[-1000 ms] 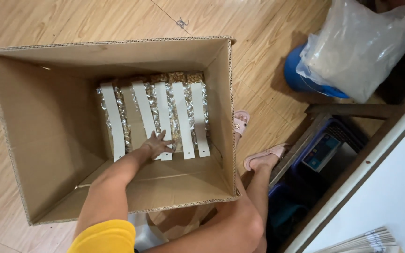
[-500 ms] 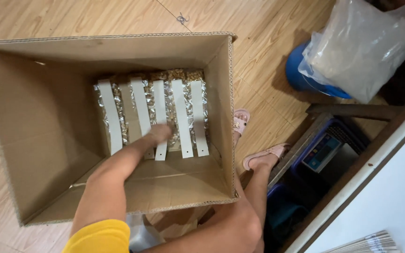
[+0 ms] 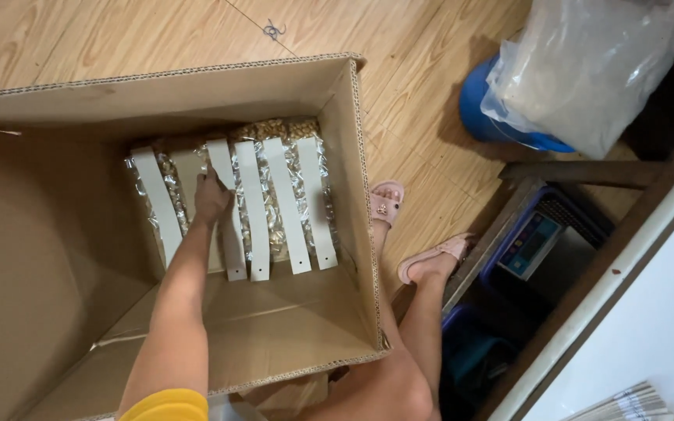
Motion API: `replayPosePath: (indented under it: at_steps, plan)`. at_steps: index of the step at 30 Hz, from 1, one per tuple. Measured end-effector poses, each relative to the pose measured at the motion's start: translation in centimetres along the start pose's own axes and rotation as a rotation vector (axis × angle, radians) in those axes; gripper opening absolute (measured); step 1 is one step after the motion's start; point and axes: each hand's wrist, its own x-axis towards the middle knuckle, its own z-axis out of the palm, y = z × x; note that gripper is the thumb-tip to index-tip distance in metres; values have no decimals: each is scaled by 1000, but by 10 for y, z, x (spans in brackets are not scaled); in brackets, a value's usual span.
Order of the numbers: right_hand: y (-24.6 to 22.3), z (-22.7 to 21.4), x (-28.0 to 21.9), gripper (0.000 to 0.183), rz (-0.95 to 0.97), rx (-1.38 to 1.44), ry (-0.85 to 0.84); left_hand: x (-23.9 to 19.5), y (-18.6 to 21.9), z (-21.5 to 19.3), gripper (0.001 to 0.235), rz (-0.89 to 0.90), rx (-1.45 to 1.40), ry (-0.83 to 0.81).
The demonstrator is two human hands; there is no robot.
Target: Stapling cardboard labels onto plastic bags of nuts and packing them into a box
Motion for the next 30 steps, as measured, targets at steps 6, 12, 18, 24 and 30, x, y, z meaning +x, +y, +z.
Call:
replayPosePath:
  at_steps: [6, 12, 18, 24, 30]
  plan:
    - [6, -24, 35, 106, -73, 115, -66, -3, 7, 23, 87, -308, 585, -135]
    - [1, -53, 42, 97, 3, 109, -103, -69, 87, 22, 49, 230, 547, -69]
    - [66, -318, -36, 92, -13, 23, -135, -312, 222, -141, 20, 1063, -115, 306]
    - [170, -356, -341, 53, -51, 136, -183, -503, 259, -146, 9, 1403, -270, -37]
    - [148, -331, -424, 49, -337, -84, -318, -603, 209, 36, 43, 1398, 85, -426]
